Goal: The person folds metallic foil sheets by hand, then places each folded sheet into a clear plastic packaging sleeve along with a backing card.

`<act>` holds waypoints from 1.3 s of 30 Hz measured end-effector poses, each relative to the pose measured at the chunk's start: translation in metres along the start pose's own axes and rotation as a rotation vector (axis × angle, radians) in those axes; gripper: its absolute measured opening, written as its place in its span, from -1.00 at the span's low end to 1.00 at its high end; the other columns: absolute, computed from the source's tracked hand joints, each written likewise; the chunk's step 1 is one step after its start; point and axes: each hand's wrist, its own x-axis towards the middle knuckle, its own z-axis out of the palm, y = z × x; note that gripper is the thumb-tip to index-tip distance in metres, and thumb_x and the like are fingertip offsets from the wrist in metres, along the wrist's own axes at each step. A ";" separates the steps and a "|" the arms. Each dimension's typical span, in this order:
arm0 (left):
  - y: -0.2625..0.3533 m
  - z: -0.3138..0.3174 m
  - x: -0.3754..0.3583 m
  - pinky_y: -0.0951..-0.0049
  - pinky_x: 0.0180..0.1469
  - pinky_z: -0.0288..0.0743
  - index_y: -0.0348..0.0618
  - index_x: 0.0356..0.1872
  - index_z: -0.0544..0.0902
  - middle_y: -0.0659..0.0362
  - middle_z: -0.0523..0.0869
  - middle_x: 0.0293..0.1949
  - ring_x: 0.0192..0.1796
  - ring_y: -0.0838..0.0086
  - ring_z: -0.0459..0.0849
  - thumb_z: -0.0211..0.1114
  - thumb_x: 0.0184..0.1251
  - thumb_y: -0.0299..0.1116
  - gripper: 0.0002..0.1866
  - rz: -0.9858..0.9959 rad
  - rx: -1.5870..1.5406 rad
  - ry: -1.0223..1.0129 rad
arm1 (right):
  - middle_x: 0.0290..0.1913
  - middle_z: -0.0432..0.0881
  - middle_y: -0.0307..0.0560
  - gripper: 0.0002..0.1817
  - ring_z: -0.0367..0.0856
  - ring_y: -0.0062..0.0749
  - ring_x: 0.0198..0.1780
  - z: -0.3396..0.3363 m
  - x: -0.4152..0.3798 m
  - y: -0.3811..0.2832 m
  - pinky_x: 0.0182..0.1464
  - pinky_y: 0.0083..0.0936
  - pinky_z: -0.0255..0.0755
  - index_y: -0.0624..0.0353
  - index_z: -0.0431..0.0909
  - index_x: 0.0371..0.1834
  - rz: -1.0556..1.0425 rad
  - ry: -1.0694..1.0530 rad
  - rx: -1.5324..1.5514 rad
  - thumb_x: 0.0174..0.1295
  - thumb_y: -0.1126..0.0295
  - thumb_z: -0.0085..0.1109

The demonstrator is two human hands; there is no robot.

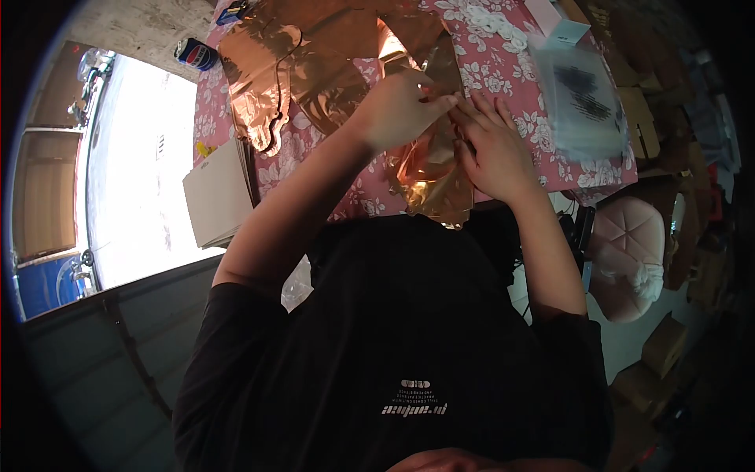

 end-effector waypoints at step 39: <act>-0.045 0.036 -0.062 -0.07 0.78 -0.01 -0.36 0.56 0.48 -0.17 0.40 0.66 0.75 0.00 0.24 0.24 0.54 -0.02 -0.26 0.406 0.442 0.192 | 0.72 0.34 0.12 -0.38 0.19 0.03 0.77 -0.030 0.025 -0.005 0.76 0.02 0.08 0.26 0.43 0.62 -0.184 -0.079 0.126 0.50 0.43 0.22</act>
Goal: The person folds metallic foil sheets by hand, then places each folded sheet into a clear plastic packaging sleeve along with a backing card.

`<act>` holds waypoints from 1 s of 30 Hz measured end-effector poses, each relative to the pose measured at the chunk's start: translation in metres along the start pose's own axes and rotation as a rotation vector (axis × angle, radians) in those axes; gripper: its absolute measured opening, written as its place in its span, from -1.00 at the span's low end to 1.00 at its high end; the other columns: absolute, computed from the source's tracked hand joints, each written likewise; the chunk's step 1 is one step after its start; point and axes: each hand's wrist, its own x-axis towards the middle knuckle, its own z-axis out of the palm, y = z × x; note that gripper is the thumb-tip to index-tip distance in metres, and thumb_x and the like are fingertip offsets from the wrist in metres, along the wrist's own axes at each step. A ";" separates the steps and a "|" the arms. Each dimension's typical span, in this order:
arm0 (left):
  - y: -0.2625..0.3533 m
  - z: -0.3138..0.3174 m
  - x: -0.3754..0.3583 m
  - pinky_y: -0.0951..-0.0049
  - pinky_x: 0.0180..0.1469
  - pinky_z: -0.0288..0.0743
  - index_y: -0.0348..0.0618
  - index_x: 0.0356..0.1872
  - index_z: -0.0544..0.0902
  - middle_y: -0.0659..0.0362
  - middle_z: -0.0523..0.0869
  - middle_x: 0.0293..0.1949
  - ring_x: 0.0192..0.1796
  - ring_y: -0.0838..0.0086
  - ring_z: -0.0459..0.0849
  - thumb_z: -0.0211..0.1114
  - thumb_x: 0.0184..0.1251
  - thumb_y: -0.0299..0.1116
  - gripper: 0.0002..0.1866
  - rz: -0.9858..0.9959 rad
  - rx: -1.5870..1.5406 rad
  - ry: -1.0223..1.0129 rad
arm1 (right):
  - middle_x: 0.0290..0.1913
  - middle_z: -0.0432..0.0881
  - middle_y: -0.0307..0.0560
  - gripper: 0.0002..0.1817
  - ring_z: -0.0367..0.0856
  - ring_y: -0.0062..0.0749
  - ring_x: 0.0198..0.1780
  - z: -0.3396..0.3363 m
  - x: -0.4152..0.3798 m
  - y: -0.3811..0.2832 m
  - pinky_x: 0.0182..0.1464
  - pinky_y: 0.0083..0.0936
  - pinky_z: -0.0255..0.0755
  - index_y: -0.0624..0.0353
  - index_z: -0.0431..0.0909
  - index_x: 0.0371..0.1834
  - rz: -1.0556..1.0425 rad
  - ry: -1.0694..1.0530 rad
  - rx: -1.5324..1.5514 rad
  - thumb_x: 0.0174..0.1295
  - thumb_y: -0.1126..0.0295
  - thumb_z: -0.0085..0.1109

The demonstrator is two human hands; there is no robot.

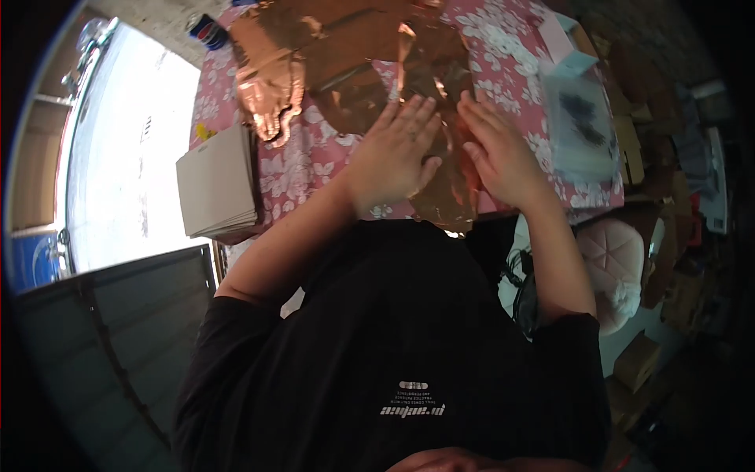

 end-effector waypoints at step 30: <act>-0.015 0.030 -0.008 -0.15 0.77 -0.14 -0.24 0.66 0.40 -0.09 0.30 0.73 0.80 0.05 0.13 0.12 0.62 0.22 -0.16 0.025 0.107 0.028 | -0.38 0.83 -0.06 -0.88 0.89 -0.14 -0.27 0.135 0.174 -0.293 -0.26 -0.23 0.76 0.07 0.82 -0.46 -0.800 -0.237 -0.067 0.17 0.39 0.31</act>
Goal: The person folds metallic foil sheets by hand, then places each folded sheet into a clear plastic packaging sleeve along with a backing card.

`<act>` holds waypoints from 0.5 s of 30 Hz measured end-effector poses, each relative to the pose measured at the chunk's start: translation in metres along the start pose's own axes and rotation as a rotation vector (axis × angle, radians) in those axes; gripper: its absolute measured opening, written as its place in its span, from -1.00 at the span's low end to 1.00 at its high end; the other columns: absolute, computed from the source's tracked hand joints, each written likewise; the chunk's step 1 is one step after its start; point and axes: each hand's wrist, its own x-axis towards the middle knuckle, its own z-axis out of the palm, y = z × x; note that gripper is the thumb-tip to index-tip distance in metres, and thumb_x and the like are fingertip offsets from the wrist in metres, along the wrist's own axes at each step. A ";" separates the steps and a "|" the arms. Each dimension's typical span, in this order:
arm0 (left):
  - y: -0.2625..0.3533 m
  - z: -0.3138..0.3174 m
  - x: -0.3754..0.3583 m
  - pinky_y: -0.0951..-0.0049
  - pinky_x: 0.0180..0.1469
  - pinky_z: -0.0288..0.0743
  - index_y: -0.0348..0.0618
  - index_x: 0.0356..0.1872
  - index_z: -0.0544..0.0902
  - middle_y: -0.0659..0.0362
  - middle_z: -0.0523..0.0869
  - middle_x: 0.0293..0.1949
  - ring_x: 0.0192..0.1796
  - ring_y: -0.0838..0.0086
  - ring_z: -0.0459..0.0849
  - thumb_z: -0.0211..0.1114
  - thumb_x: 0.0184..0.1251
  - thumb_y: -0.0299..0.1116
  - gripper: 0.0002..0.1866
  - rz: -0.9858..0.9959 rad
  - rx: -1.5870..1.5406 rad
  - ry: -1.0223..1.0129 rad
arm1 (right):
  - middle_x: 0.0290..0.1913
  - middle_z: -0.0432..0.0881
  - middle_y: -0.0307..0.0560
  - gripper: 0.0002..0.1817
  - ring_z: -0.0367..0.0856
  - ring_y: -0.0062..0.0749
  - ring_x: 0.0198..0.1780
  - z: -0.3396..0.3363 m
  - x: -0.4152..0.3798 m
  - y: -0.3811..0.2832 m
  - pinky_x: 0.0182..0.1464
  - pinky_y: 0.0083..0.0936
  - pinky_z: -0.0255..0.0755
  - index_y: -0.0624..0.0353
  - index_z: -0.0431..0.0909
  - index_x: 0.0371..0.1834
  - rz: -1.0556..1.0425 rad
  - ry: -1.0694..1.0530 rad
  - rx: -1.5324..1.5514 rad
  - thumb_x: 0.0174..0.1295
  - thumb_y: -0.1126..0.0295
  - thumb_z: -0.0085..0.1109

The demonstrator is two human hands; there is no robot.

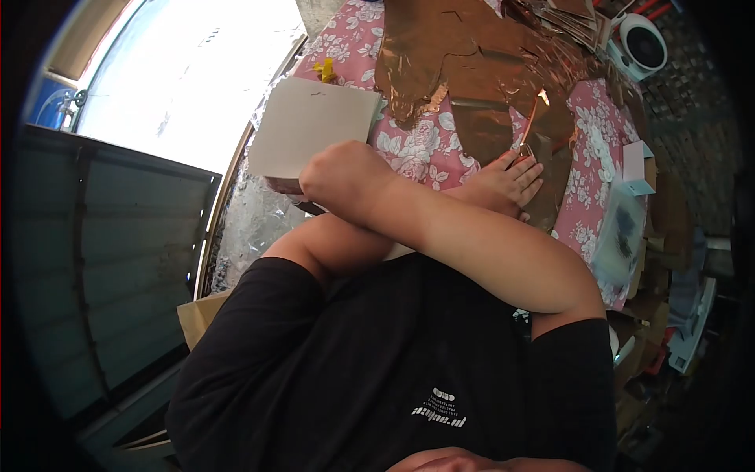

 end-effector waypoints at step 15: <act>0.002 -0.013 -0.006 -0.07 0.78 -0.07 -0.28 0.61 0.45 -0.07 0.36 0.69 0.78 0.11 0.19 0.19 0.59 0.05 -0.24 -0.039 -0.309 0.036 | 0.07 0.88 0.06 -0.74 0.89 -0.01 0.13 -0.133 -0.143 0.011 -0.04 -0.29 0.75 0.23 0.78 0.05 0.144 0.730 -0.002 0.37 0.40 0.27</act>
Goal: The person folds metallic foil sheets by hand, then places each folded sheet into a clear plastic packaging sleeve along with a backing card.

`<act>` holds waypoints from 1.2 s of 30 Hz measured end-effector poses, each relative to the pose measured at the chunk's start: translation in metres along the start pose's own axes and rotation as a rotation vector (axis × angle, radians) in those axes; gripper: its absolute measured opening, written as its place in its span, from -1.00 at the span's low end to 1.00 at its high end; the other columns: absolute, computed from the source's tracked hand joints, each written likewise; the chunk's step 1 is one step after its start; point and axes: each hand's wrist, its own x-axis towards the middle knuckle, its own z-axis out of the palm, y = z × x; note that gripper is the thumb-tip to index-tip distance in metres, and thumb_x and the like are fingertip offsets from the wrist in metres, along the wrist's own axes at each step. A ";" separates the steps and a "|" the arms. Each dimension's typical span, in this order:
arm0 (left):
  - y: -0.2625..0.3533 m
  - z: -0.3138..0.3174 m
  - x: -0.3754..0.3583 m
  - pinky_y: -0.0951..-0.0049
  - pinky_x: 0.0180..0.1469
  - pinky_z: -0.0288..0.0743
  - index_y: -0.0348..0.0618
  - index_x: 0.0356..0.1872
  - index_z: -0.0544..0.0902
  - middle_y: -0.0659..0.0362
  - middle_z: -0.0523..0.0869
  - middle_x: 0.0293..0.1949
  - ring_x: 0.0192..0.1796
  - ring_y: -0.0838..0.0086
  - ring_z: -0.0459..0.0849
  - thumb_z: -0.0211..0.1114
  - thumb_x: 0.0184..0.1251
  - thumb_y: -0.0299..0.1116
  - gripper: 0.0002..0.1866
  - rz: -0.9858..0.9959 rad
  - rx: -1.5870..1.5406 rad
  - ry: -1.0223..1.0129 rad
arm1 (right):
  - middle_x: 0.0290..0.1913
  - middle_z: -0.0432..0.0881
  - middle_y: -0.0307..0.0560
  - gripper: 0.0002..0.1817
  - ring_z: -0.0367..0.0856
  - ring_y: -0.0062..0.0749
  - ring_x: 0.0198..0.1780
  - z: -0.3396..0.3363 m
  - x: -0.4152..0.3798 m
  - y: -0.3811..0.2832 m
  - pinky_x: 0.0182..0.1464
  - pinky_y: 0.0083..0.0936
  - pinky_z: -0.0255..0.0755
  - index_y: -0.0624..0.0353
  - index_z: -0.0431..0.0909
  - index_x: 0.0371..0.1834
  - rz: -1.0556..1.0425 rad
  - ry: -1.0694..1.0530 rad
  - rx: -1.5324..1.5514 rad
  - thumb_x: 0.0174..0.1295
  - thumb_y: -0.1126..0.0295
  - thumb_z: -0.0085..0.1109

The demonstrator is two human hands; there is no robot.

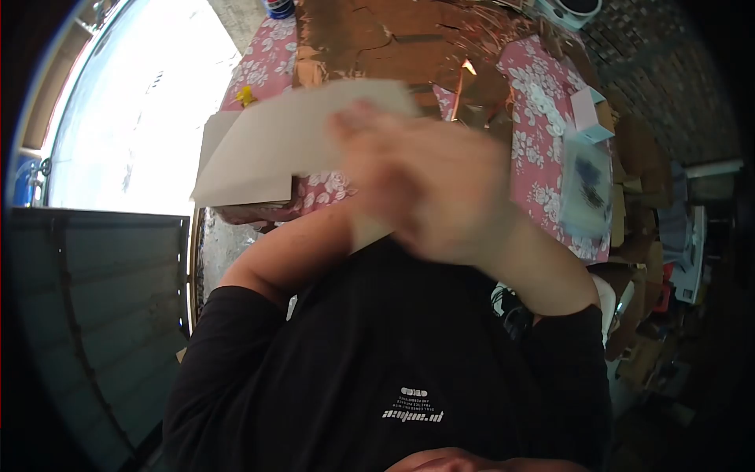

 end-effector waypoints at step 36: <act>0.011 -0.009 0.012 -0.05 0.75 0.01 -0.37 0.44 0.59 -0.14 0.56 0.53 0.68 0.03 0.35 0.15 0.61 0.05 -0.31 -0.008 0.278 -0.112 | 0.33 0.78 -0.04 -0.51 0.73 -0.15 0.41 -0.077 -0.162 0.128 0.35 -0.23 0.68 0.13 0.76 0.27 0.356 -0.303 -0.386 0.32 0.66 0.10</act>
